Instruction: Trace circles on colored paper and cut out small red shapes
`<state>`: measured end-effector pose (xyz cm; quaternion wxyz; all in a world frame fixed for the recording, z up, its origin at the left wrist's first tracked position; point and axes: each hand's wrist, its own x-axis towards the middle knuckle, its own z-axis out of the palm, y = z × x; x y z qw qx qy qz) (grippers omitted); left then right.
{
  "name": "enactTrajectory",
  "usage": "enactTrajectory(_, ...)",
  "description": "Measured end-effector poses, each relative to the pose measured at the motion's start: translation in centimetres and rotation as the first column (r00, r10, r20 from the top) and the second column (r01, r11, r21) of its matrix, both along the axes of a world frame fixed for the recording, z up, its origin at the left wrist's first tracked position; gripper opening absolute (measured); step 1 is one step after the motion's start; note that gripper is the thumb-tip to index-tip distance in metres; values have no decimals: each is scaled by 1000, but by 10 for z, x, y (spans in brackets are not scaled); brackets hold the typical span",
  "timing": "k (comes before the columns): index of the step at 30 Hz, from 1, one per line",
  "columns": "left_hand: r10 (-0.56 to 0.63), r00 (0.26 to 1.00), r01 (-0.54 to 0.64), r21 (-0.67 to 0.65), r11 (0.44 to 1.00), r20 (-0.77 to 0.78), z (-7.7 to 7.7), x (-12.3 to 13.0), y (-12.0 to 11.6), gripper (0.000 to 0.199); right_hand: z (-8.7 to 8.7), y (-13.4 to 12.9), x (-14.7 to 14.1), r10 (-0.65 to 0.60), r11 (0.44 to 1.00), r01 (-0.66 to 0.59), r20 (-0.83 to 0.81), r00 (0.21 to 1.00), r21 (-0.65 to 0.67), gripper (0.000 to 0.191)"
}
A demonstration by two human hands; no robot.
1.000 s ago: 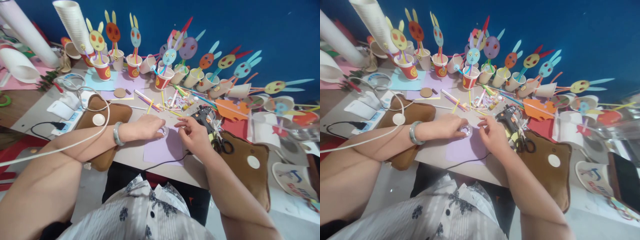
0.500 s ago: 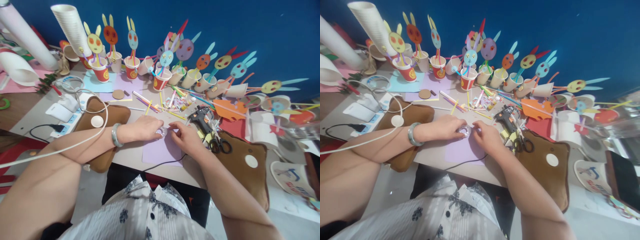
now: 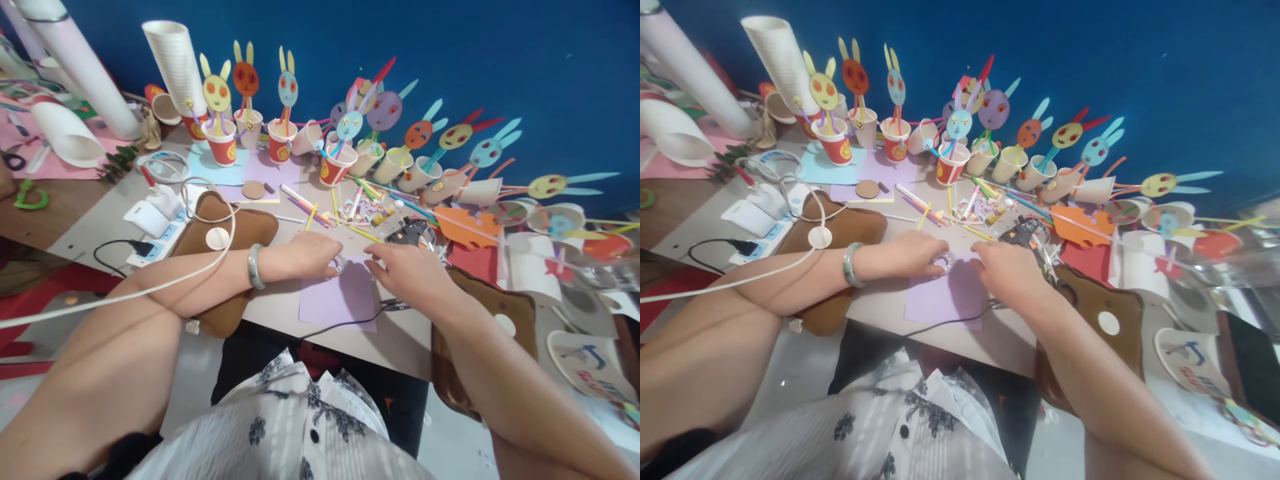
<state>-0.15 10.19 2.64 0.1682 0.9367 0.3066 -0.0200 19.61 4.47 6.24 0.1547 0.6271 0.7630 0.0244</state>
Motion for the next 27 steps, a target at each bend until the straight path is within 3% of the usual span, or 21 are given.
enactTrajectory(3, -7, 1000, 6, 8, 1000, 19, -3, 0, 1, 37, -1, 39, 0, 53, 997, -59, 105, 993, 56, 34)
enactTrajectory(8, -26, 999, 25, 16, 1000, 26, 1, -1, 0, 32, -8, 113, -8, 321, 943, -332, 228, 919, 8, 33)
enactTrajectory(14, -24, 1000, 24, -15, 1000, 7, 13, -2, -3, 33, -32, 164, -10, 389, 920, -392, 196, 900, -25, 17)
enactTrajectory(18, -26, 1000, 26, -23, 999, 6, 15, -4, -3, 33, -34, 174, -2, 413, 911, -412, 77, 907, -28, 15)
enactTrajectory(24, -33, 999, 33, -14, 999, 30, 12, -5, -3, 31, 1, 157, 2, 428, 895, -433, 63, 901, 108, 26)
enactTrajectory(27, -46, 998, 46, 4, 999, 43, 9, -5, -3, 33, 11, 142, 4, 311, 936, -276, -145, 939, 220, 32)
